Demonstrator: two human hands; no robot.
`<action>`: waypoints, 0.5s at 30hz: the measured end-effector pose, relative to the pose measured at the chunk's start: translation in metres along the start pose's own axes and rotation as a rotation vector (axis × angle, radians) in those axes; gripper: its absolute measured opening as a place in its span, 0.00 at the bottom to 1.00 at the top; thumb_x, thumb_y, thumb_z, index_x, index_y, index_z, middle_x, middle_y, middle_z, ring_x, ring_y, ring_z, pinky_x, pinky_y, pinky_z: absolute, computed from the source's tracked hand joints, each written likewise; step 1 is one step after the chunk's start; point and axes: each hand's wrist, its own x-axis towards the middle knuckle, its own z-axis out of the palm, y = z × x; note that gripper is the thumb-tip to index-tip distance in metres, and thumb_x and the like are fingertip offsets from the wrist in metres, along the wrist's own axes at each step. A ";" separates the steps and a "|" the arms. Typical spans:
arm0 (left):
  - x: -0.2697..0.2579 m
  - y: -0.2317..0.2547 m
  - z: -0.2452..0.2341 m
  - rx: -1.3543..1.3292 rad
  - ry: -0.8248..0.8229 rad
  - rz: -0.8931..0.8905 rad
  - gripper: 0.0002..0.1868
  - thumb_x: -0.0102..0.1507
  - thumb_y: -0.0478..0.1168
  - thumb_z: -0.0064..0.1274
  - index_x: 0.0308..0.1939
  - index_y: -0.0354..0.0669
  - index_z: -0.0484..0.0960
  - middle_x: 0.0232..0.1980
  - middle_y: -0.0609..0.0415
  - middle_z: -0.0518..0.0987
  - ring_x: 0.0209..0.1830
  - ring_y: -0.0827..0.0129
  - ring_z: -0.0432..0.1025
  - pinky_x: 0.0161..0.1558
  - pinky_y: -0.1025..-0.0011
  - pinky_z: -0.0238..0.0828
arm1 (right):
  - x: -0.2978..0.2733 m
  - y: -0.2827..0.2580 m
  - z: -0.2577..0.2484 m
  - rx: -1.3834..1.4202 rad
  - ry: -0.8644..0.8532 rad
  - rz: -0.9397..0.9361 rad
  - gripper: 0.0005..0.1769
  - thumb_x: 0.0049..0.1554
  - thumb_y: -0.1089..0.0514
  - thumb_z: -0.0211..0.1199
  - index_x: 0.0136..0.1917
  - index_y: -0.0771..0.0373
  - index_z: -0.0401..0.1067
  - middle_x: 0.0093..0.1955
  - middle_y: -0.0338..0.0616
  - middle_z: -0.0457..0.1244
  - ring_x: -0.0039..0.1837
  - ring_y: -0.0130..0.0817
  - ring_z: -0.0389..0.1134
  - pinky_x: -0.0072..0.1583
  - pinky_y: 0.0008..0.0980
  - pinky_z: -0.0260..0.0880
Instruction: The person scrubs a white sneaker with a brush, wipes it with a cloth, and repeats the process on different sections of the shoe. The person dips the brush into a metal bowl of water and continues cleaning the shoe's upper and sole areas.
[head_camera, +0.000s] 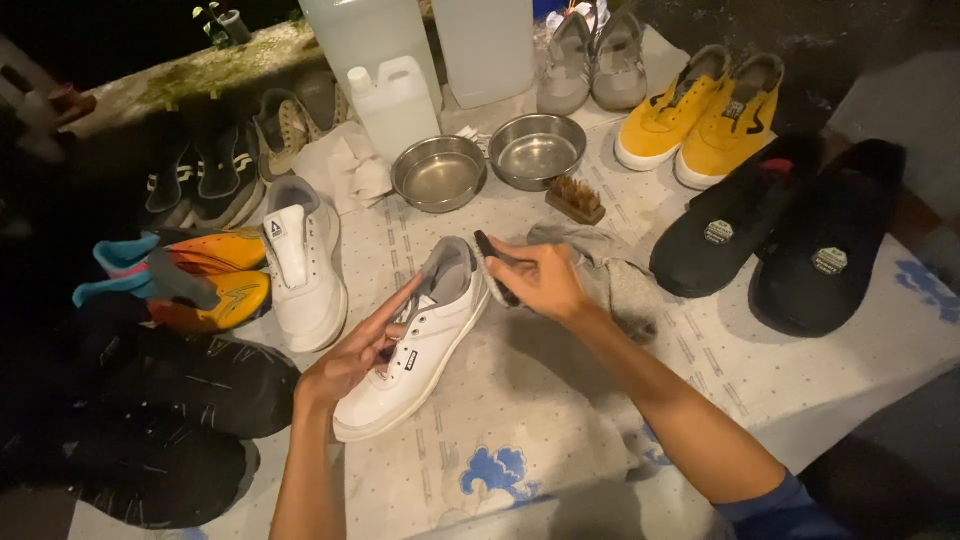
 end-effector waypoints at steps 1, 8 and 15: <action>0.001 0.001 0.001 -0.002 0.002 -0.003 0.68 0.49 0.74 0.60 0.81 0.54 0.40 0.61 0.38 0.79 0.55 0.58 0.77 0.45 0.59 0.82 | 0.001 0.005 0.001 0.002 -0.003 0.002 0.20 0.57 0.44 0.69 0.62 0.45 0.79 0.47 0.54 0.72 0.53 0.43 0.75 0.50 0.37 0.77; 0.003 -0.004 -0.004 0.003 0.023 -0.017 0.68 0.47 0.74 0.61 0.81 0.55 0.43 0.67 0.42 0.74 0.57 0.59 0.76 0.45 0.59 0.81 | 0.009 0.026 0.011 0.063 0.053 0.016 0.21 0.54 0.46 0.73 0.60 0.49 0.79 0.36 0.50 0.72 0.42 0.34 0.73 0.45 0.28 0.72; 0.005 0.035 0.027 0.022 0.037 -0.046 0.70 0.45 0.76 0.62 0.81 0.55 0.42 0.62 0.37 0.78 0.53 0.57 0.78 0.43 0.57 0.82 | 0.006 0.032 0.021 0.166 0.119 -0.070 0.21 0.54 0.49 0.76 0.59 0.53 0.79 0.31 0.47 0.70 0.39 0.30 0.72 0.45 0.23 0.70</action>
